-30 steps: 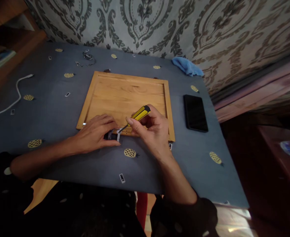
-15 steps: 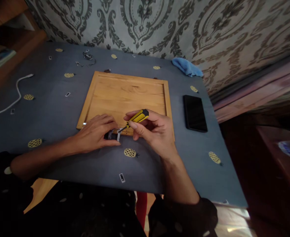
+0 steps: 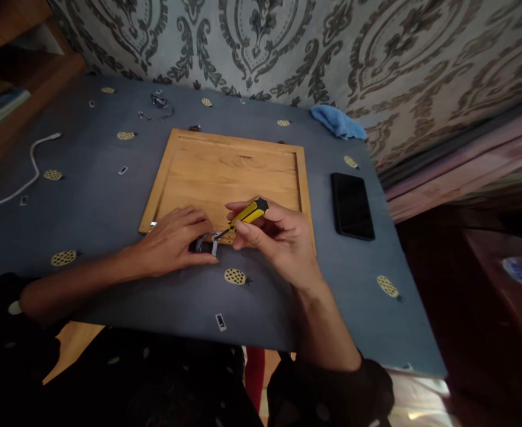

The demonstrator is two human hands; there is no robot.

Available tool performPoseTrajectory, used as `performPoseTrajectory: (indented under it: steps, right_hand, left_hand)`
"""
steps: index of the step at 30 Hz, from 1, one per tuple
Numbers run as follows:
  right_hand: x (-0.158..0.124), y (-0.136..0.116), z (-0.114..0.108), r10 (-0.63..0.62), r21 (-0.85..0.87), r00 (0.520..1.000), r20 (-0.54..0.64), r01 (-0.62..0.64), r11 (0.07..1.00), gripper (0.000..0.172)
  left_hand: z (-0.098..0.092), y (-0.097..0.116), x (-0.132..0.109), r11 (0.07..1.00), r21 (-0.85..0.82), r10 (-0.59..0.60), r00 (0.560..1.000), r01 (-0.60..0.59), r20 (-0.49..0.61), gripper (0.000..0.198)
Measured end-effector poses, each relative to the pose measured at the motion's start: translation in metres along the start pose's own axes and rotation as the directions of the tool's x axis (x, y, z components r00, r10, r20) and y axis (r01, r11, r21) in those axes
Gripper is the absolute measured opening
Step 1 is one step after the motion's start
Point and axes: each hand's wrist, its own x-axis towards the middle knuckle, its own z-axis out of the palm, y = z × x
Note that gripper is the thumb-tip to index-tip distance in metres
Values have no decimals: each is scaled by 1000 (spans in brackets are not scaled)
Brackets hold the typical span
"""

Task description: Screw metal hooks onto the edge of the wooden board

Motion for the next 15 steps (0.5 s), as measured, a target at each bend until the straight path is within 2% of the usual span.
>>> performPoseTrajectory:
  steps: [4, 8, 11, 15]
  right_hand:
    - [1, 1, 6, -9, -64, 996, -93, 3, 998, 20]
    - [2, 1, 10, -14, -62, 994, -110, 7, 998, 23]
    - [2, 1, 8, -12, -56, 995, -96, 6, 998, 21]
    - [0, 2, 1, 25, -18, 1000, -8, -25, 1000, 15]
  left_hand:
    - [0, 0, 0, 1000, 10, 9, 1000, -9, -5, 52]
    - [-1, 1, -1, 1000, 16, 19, 1000, -19, -22, 51]
    - [-1, 0, -1, 999, 19, 33, 999, -32, -23, 52]
    - [-1, 0, -1, 999, 21, 27, 999, -26, -23, 50]
